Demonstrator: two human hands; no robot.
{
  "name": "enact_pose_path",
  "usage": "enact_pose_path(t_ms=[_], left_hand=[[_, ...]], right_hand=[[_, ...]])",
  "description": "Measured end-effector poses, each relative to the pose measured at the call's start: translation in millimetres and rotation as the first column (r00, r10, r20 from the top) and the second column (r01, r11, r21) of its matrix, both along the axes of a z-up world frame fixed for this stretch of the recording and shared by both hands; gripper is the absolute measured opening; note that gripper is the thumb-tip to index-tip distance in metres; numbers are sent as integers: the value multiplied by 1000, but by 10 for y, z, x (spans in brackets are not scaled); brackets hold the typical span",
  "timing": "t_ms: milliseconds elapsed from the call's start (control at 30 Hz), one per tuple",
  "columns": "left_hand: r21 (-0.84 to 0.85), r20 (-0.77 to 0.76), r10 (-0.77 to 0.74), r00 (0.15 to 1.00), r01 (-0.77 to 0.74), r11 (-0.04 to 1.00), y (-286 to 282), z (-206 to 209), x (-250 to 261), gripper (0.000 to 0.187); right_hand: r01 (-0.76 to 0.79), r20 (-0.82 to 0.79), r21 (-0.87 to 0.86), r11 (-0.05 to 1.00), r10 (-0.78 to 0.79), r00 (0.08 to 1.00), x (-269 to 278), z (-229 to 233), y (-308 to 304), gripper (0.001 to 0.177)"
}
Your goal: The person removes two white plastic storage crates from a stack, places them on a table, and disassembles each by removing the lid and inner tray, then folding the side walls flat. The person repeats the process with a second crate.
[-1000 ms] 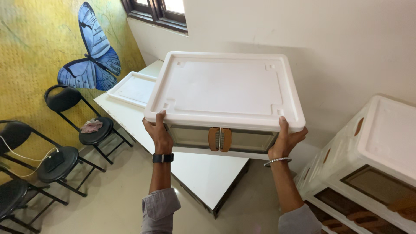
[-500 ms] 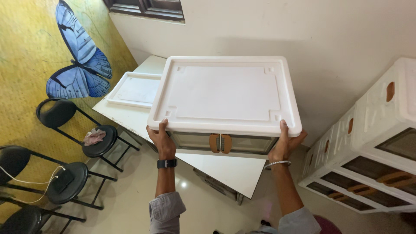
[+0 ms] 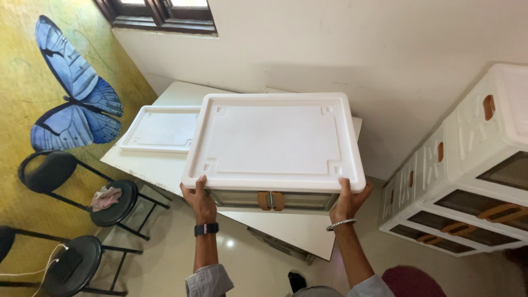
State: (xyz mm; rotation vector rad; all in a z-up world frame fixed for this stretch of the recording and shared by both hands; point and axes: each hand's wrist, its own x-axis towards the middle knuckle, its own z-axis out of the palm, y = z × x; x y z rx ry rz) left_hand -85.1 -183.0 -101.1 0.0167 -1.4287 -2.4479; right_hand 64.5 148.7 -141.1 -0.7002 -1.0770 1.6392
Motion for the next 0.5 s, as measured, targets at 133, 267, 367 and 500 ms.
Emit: enact_pose_path(t_ms=[133,267,367,500], left_hand=[[-3,28,-24,999,24,1000,-55,-80,-147,61],[-2,27,-36,999,37,999,-105,-184,-270,61],[10,24,-66,998,66,998,-161,-218,-447,61],[-7,16,-120,993,120,993,-296,-373,-675,57]], right_hand=[[-15,-41,-23,1000,15,999,-100,-158,-57,56],[-7,-14,-56,998,6,1000,-120,-253,-135,55],[12,17,-56,998,-12,1000,-187,-257,-226,56],[75,59,-47,996,-72,996,-249,-348,-425,56]])
